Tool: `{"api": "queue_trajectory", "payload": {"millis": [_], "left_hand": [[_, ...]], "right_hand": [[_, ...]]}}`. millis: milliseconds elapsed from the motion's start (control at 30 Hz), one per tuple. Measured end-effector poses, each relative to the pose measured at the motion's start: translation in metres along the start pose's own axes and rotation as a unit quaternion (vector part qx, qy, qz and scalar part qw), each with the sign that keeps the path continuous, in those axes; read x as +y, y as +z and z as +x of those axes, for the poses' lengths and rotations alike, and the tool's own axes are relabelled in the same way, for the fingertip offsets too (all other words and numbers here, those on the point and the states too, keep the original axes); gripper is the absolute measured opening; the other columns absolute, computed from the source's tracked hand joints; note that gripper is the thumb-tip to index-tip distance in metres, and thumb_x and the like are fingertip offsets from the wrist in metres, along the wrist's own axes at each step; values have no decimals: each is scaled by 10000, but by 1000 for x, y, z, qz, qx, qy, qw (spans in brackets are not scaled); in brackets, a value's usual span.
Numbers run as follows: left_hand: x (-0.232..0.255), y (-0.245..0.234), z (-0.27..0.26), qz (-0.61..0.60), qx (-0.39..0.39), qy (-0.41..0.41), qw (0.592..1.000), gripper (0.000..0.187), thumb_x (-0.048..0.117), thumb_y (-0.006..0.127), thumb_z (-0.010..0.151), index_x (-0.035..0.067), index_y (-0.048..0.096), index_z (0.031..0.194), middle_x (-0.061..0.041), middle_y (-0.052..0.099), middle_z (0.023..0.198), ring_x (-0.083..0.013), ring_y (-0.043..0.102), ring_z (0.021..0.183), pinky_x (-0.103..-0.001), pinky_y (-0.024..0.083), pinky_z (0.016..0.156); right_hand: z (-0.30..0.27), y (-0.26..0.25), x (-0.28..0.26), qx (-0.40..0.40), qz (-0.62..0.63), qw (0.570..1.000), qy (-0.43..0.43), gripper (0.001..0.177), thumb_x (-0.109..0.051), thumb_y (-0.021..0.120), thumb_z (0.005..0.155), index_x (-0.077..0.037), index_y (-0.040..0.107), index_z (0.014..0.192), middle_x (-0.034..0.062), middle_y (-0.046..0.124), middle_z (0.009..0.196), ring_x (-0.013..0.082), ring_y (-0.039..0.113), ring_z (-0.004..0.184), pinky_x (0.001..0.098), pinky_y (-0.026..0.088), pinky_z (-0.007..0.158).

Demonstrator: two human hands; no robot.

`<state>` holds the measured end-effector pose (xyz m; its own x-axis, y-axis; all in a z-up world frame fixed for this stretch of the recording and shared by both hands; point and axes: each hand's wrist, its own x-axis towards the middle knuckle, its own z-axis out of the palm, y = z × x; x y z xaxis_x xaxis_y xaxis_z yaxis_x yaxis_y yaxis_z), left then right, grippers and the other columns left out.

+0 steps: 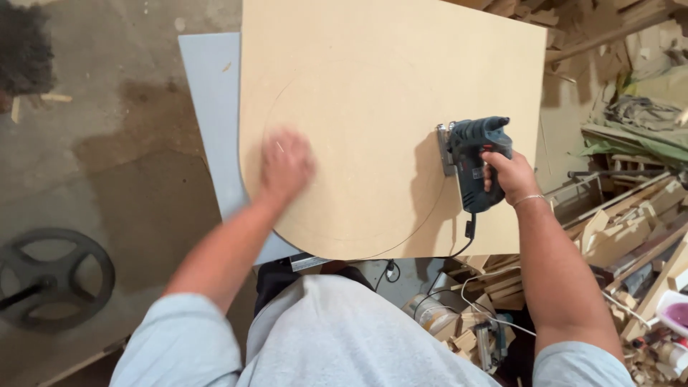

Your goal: Cutting a circular shape from a wooden board using a jigsaw

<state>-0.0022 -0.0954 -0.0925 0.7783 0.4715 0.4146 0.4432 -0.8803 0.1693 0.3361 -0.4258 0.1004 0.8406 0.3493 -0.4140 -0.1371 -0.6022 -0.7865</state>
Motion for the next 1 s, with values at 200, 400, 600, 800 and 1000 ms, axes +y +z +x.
{"api": "queue_trajectory", "payload": {"millis": [200, 400, 600, 800, 1000], "left_hand": [[130, -158, -93, -495, -598, -213, 594, 361, 649, 705, 842, 372, 781, 1059, 55, 803, 965, -191, 758, 965, -347, 585, 819], [197, -18, -222, -669, -605, -369, 225, 1031, 927, 534, 889, 79, 564, 1475, -182, 581, 1464, -232, 609, 1234, -397, 491, 1041], [219, -38, -173, -752, -447, -431, 221, 725, 763, 457, 985, 164, 626, 1356, -15, 647, 1433, -139, 649, 1166, -261, 490, 931], [233, -20, -185, -754, -416, -438, 258, 625, 659, 397, 1062, 140, 647, 1305, -48, 690, 1383, -129, 720, 1117, -241, 552, 892], [219, -28, -192, -749, -428, -435, 258, 596, 651, 457, 1050, 149, 657, 1299, -57, 708, 1350, -152, 721, 1141, -278, 565, 906]], "right_hand": [[-3, 4, -8, 6, 4, 1000, 16, 227, -203, 725, 914, -26, 605, 834, 156, 546, 572, 248, 584, 399, 408, 512, 371], [4, 1, -1, 12, -3, 1000, 17, 233, -200, 726, 909, -27, 597, 820, 156, 542, 564, 240, 575, 390, 409, 507, 356], [3, 3, -2, 27, -10, 999, 21, 248, -214, 736, 912, -29, 603, 813, 163, 550, 563, 241, 588, 402, 417, 524, 376], [0, 5, -4, 27, -14, 999, 18, 242, -221, 736, 930, -47, 602, 828, 158, 553, 568, 248, 595, 403, 417, 529, 378], [-8, 4, 14, 34, -13, 999, 29, 250, -224, 741, 926, -40, 606, 822, 168, 558, 579, 252, 598, 405, 422, 534, 391]]}}
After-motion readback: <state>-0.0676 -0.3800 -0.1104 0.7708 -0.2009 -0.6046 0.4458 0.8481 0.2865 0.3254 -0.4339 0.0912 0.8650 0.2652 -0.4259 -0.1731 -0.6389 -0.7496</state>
